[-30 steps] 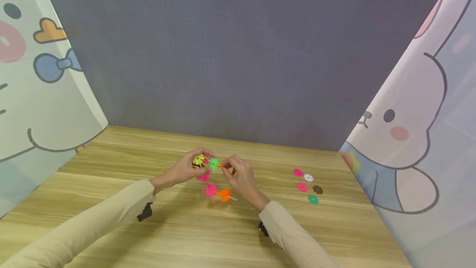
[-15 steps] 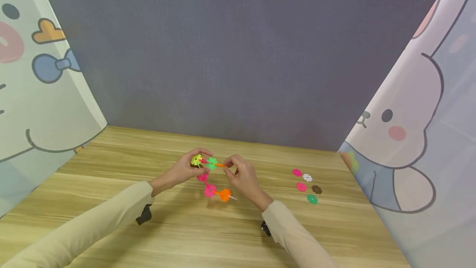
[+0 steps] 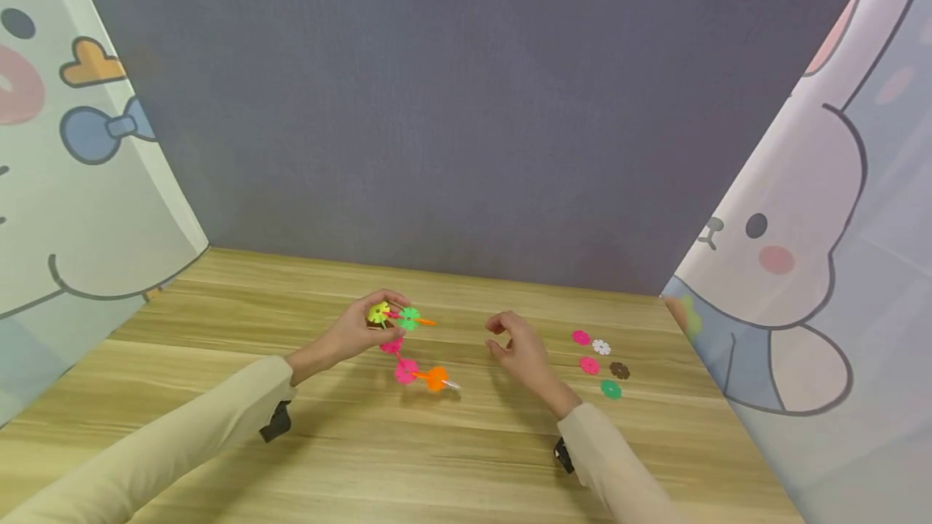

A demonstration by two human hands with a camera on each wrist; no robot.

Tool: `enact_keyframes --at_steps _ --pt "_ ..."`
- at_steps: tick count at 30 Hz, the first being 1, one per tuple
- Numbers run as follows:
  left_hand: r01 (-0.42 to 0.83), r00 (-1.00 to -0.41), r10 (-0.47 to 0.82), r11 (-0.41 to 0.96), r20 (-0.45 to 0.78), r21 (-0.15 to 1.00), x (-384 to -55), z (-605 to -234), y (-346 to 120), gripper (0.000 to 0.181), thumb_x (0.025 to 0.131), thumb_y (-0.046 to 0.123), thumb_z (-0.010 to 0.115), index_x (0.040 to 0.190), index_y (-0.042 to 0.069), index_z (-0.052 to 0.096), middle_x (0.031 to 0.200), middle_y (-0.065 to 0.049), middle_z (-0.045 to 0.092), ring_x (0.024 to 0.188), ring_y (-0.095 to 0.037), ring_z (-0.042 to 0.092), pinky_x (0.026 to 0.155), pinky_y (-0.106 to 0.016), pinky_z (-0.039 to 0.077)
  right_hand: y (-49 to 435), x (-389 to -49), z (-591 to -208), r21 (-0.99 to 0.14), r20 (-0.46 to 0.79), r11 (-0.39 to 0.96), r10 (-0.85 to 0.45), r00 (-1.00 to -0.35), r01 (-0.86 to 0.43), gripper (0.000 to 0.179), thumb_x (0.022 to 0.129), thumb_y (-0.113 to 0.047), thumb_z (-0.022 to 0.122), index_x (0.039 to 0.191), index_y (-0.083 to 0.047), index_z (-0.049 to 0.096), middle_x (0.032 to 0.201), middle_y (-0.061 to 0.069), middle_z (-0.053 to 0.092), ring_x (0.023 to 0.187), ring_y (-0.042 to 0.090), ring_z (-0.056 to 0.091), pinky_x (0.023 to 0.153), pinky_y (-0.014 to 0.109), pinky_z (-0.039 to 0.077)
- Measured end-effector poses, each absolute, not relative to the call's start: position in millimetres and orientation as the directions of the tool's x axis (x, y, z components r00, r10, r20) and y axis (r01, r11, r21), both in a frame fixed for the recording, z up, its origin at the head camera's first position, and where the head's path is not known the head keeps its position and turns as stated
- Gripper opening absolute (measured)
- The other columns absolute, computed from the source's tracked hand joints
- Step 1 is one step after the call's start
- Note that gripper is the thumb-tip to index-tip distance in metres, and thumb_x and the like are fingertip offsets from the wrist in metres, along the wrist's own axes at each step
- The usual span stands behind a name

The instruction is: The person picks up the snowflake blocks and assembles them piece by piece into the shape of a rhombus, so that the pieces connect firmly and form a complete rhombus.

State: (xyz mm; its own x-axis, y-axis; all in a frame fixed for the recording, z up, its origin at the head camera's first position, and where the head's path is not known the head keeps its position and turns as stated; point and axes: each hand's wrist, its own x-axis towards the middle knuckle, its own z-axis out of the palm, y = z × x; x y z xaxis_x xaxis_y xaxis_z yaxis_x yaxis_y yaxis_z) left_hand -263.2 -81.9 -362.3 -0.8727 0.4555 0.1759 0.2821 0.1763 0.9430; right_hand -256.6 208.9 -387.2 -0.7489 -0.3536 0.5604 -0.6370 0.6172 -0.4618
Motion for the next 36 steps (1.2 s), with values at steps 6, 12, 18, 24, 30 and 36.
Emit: enact_keyframes --at_steps 6,12,18,24,30,36 --pt "0.3 -0.873 0.448 0.185 0.192 0.936 -270.8 -372.8 -83.4 0.039 0.083 0.008 0.066 0.119 0.011 0.052 0.119 -0.016 0.051 0.085 -0.018 0.059 0.063 -0.03 0.052 244.4 -255.6 -392.5 -0.444 0.556 0.662 -0.326 -0.765 -0.604 0.024 0.071 0.009 0.07 0.092 0.003 0.059 0.087 0.014 0.062 0.079 0.027 0.057 0.052 0.024 0.046" --pt "0.335 -0.868 0.445 0.201 0.219 0.92 -269.8 -373.9 -85.5 0.039 0.083 0.009 0.066 0.119 0.008 0.052 0.119 -0.014 0.05 0.096 -0.026 0.057 0.065 -0.031 0.052 278.0 -251.0 -394.4 -0.367 0.545 0.748 -0.31 -0.779 -0.554 0.027 0.068 0.01 0.072 0.091 0.004 0.06 0.086 0.015 0.064 0.077 0.028 0.059 0.052 0.023 0.048" --pt "0.355 -0.862 0.447 0.195 0.239 0.914 -269.6 -373.7 -86.7 0.04 0.083 0.008 0.066 0.12 0.004 0.051 0.12 -0.014 0.05 0.101 -0.03 0.055 0.071 -0.031 0.052 308.4 -246.2 -392.6 -0.406 0.447 0.78 -0.285 -0.848 -0.476 0.026 0.072 0.008 0.069 0.096 0.008 0.058 0.092 0.019 0.062 0.084 0.033 0.059 0.06 0.026 0.053" --pt "0.347 -0.861 0.45 0.182 0.235 0.92 -270.1 -373.7 -87.7 0.041 0.083 0.008 0.066 0.121 0.003 0.051 0.122 -0.014 0.049 0.1 -0.03 0.056 0.069 -0.03 0.053 333.3 -247.4 -396.9 -0.399 0.394 0.806 -0.281 -0.875 -0.438 0.024 0.072 0.009 0.068 0.095 0.009 0.058 0.09 0.02 0.062 0.082 0.034 0.058 0.06 0.033 0.053" --pt "0.348 -0.862 0.451 0.191 0.234 0.918 -270.3 -373.7 -88.5 0.04 0.083 0.008 0.066 0.12 0.005 0.051 0.12 -0.014 0.049 0.095 -0.027 0.058 0.067 -0.03 0.053 349.9 -249.4 -402.8 -0.375 0.325 0.834 -0.291 -0.9 -0.405 0.024 0.074 0.004 0.07 0.095 0.006 0.059 0.09 0.016 0.063 0.082 0.03 0.061 0.067 0.038 0.053" --pt "0.33 -0.865 0.451 0.186 0.218 0.925 -269.9 -372.5 -88.3 0.038 0.083 0.007 0.065 0.118 0.009 0.053 0.121 -0.014 0.049 0.091 -0.02 0.059 0.064 -0.03 0.053 354.9 -249.7 -402.7 -0.379 0.236 0.849 -0.297 -0.925 -0.369 0.021 0.075 0.007 0.067 0.094 0.004 0.06 0.089 0.013 0.063 0.08 0.027 0.061 0.068 0.037 0.054"
